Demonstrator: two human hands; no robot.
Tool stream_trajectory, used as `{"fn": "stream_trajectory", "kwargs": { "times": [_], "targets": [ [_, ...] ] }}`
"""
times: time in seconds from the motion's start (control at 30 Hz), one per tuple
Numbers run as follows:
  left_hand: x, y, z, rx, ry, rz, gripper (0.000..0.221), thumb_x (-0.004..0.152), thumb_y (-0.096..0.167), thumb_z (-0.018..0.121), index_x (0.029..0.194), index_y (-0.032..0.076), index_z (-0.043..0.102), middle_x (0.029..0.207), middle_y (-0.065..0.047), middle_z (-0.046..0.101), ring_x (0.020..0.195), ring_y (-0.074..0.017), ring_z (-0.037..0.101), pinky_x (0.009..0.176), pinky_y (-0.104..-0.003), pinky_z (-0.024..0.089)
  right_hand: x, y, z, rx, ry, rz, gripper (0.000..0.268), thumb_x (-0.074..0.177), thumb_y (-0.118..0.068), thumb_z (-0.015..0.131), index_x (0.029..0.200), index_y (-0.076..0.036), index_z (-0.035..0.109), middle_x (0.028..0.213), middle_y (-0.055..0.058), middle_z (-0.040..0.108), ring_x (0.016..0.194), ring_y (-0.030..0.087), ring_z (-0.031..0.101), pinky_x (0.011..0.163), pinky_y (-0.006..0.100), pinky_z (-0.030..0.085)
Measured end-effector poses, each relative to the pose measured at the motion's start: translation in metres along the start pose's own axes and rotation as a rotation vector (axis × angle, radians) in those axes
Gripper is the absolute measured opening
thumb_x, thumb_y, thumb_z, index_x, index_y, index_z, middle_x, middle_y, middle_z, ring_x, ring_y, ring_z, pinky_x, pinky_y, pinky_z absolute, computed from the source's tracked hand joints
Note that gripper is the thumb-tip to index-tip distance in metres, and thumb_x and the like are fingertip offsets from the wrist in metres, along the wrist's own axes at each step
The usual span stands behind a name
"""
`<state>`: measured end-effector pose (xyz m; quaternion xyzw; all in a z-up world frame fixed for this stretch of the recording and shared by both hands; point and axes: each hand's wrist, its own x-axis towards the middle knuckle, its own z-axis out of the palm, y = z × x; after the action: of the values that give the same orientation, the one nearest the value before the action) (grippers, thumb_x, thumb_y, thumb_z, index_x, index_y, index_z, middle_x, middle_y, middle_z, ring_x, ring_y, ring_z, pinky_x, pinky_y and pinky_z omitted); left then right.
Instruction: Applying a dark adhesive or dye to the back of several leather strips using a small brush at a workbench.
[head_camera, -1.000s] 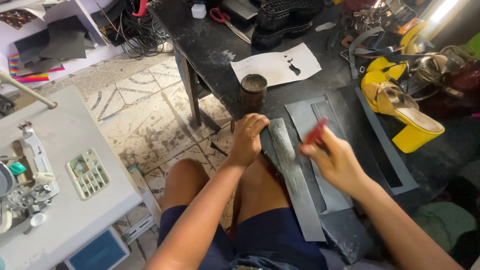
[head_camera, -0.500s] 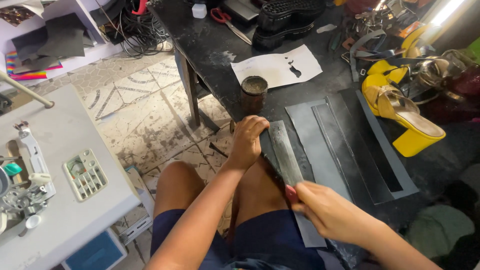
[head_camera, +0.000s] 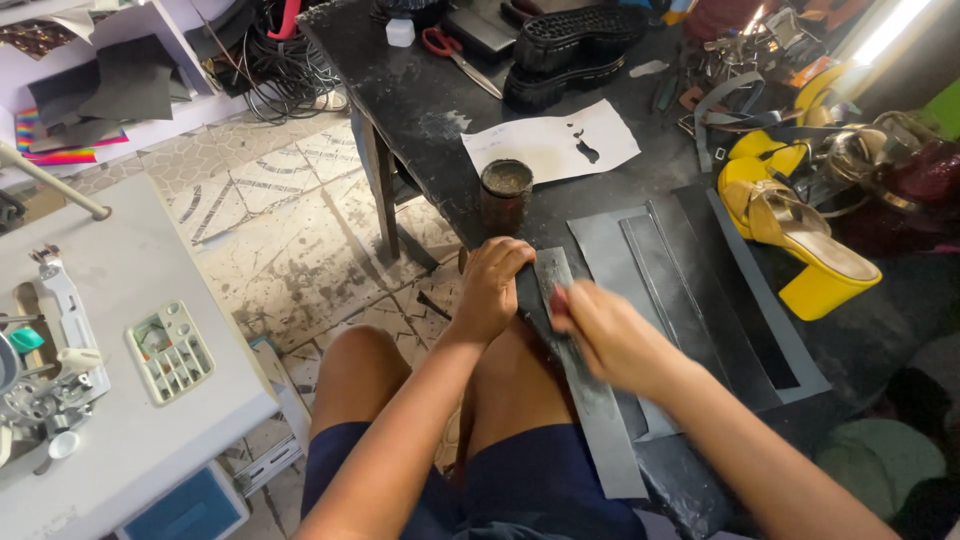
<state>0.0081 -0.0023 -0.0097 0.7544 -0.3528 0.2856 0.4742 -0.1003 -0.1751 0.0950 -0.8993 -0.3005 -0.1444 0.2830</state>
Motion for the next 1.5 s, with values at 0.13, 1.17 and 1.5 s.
{"fn": "stream_trajectory", "kwargs": {
  "times": [0.13,1.17,1.5],
  "targets": [
    [0.001,0.005,-0.001,-0.001,-0.003,-0.027,0.029,0.085,-0.008,0.054,0.106,0.007,0.066,0.113,-0.008,0.067,0.116,-0.0295,0.062,0.099,-0.041,0.046,-0.059,-0.044,-0.027,0.158,-0.311,0.138,0.019,0.089,-0.008,0.067,0.099,0.000,0.053,0.089,0.017,0.059,0.084,0.039,0.061,0.073,0.045,0.048],
    [-0.107,0.133,0.000,-1.339,-0.167,-1.284,0.023,0.105,0.025,0.059,0.109,0.003,0.057,0.097,-0.012,0.068,0.085,-0.0201,0.069,0.080,-0.037,0.060,-0.026,0.080,-0.028,0.966,0.761,0.506,0.014,0.111,-0.020,0.046,0.114,-0.006,0.051,0.101,0.014,0.070,0.092,0.018,0.063,0.088,0.033,0.048],
    [-0.062,0.149,-0.003,-1.074,-0.116,-1.206,0.035,0.100,0.020,0.056,0.130,0.003,0.059,0.100,-0.008,0.067,0.084,-0.0159,0.071,0.070,-0.034,0.065,0.038,0.229,0.024,0.651,0.562,0.364,0.022,0.114,-0.026,0.046,0.120,-0.005,0.045,0.095,0.007,0.064,0.092,0.016,0.057,0.090,0.031,0.044]
  ]
}}
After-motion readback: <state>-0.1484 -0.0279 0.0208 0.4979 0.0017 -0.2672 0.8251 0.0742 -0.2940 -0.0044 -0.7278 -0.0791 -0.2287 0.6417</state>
